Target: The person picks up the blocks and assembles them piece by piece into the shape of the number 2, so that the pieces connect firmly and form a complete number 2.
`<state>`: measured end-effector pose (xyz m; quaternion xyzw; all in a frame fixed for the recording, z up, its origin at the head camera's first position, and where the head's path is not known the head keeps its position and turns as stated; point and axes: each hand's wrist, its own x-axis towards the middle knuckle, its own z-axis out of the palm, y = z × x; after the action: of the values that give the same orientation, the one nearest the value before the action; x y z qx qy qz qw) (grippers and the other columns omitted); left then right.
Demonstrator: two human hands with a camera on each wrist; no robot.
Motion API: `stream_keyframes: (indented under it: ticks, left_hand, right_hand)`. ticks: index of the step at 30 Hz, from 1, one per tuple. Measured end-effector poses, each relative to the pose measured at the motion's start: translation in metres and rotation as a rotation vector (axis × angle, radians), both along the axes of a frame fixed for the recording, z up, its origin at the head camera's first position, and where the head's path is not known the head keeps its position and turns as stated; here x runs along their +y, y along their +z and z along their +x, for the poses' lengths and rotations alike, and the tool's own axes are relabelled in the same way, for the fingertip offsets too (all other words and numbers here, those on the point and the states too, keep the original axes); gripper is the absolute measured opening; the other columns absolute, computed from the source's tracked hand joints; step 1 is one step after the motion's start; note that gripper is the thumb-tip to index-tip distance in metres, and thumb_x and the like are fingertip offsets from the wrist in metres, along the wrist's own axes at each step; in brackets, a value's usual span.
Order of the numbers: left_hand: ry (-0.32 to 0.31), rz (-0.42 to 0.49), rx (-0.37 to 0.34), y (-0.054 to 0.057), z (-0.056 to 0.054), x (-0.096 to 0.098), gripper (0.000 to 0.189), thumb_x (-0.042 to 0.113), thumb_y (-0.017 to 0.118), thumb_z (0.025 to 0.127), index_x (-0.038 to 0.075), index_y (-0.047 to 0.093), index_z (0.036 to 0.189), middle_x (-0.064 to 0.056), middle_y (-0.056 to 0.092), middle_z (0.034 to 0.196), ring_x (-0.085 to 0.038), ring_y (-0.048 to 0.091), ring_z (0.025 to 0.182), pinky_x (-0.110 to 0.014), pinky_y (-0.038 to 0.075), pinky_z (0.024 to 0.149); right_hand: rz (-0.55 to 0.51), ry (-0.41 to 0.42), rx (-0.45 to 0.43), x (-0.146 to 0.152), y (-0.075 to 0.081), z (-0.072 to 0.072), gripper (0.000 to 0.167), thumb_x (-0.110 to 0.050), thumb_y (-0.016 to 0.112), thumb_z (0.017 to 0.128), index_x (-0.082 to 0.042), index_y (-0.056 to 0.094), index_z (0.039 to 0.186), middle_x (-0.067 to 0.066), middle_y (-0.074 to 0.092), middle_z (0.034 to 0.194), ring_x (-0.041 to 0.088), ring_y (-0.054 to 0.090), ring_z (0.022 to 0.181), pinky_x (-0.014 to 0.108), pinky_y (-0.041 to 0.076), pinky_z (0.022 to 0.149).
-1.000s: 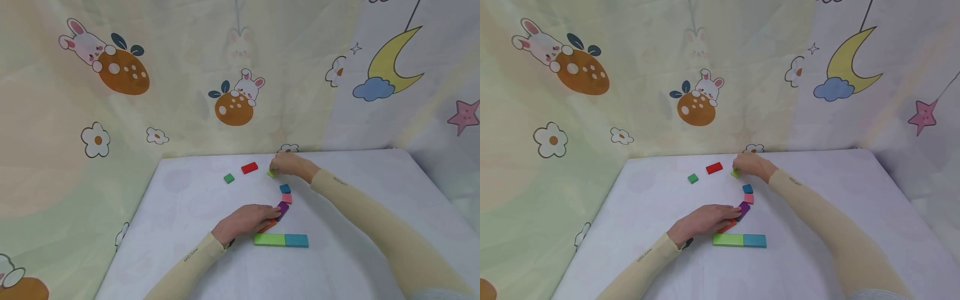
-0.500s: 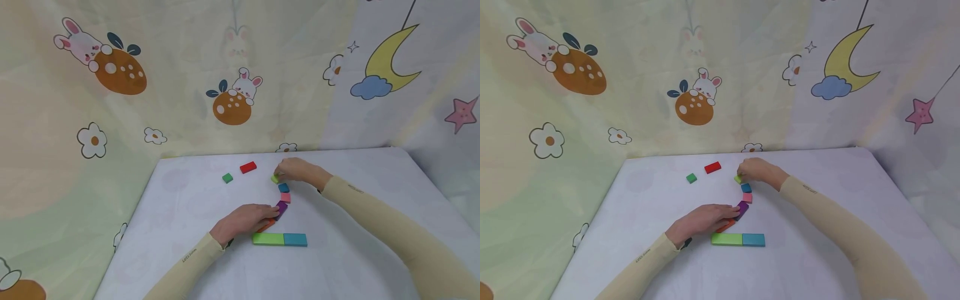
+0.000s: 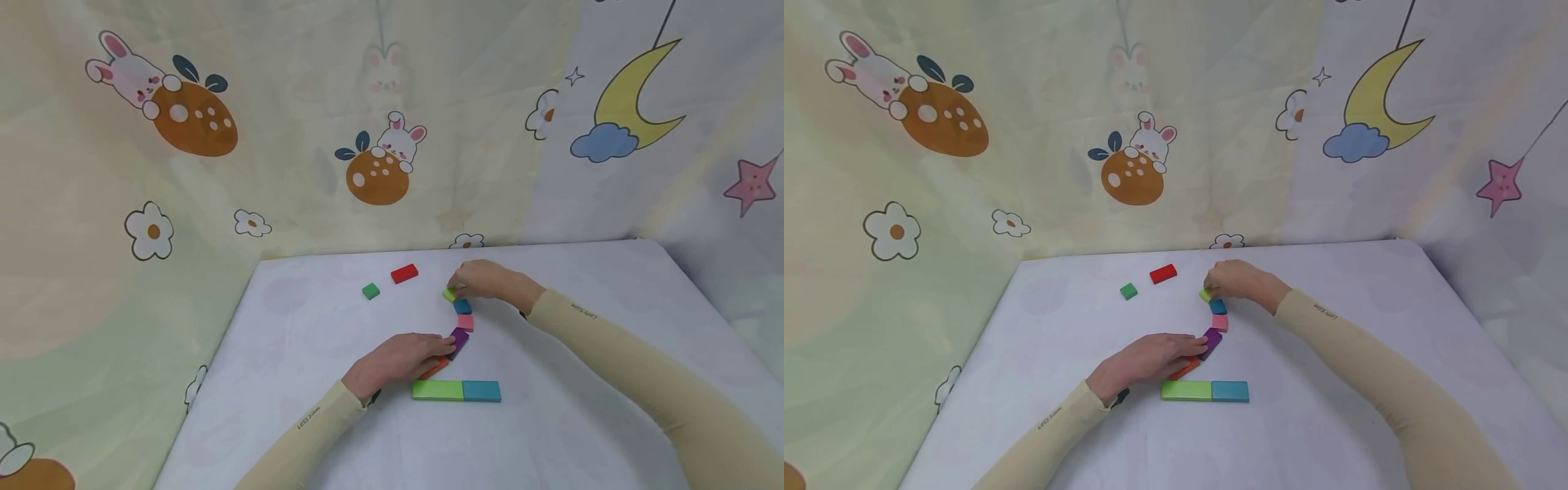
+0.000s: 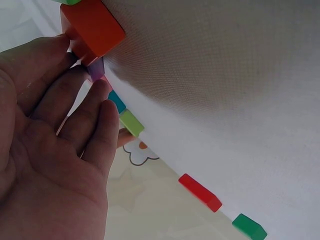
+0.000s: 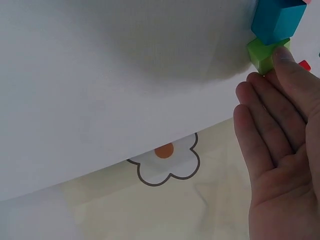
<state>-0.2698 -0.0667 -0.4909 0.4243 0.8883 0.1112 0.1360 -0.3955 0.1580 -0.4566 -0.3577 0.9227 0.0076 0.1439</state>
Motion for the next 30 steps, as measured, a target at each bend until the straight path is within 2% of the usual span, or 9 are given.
stream_keyframes:
  ticks: [30]
  left_hand:
    - [0.018,0.012,-0.025,0.0019,0.0018,-0.0006,0.056,0.024,0.068,0.096,0.023,0.050,0.149,0.005,0.056,0.148,-0.013,0.051,0.138,-0.029,0.048,0.108]
  right_hand:
    - [0.000,0.007,-0.003,0.0018,-0.0013,-0.0010,0.039,-0.026,0.075,0.090,-0.014,0.071,0.127,0.004,0.075,0.117,0.024,0.069,0.112,0.035,0.057,0.097]
